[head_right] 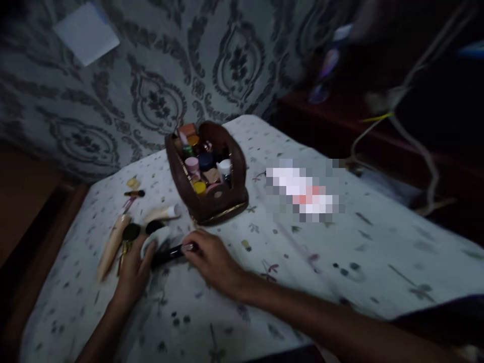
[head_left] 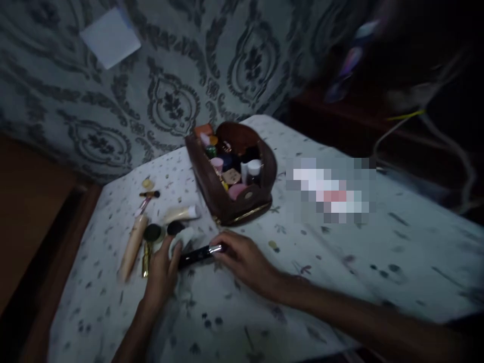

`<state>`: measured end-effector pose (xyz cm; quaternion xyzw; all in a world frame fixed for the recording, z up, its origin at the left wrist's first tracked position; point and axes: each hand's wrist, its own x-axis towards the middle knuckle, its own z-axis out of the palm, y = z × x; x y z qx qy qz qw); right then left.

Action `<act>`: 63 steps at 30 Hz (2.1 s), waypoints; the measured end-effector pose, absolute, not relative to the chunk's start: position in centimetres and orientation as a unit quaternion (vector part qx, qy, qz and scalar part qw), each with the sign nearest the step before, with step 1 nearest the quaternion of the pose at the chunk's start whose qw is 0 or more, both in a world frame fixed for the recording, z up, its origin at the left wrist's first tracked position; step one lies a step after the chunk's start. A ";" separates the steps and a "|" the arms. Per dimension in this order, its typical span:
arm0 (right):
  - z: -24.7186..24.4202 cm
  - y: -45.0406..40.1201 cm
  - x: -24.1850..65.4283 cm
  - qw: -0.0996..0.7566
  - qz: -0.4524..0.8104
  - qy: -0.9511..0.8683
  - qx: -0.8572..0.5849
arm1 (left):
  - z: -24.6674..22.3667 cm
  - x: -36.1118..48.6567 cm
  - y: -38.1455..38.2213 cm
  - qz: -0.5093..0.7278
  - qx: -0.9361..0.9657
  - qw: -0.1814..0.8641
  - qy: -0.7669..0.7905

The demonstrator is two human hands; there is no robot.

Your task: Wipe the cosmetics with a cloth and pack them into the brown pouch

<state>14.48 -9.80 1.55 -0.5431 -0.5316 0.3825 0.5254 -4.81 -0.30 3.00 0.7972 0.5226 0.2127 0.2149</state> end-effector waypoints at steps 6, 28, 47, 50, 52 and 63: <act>-1.3 -9.7 16.2 0.415 0.228 -0.707 -0.525 | 1.3 -5.8 -0.4 0.167 0.865 -0.015 0.473; -1.6 -9.3 16.7 0.365 0.174 -0.730 -0.551 | 0.8 -1.8 -5.6 0.230 0.900 -0.037 0.368; -1.6 -9.8 17.0 0.394 0.177 -0.731 -0.528 | 1.7 -3.1 -5.0 0.266 0.861 -0.002 0.434; -1.5 -9.9 17.0 0.393 0.183 -0.733 -0.524 | 1.5 -1.0 -7.7 0.212 0.902 -0.031 0.375; -1.4 -9.9 17.0 0.384 0.187 -0.732 -0.530 | 1.2 -0.4 -8.4 0.172 0.910 -0.050 0.373; -1.3 -10.3 16.8 0.375 0.179 -0.733 -0.539 | 0.9 -5.5 -4.3 0.177 0.858 -0.116 0.468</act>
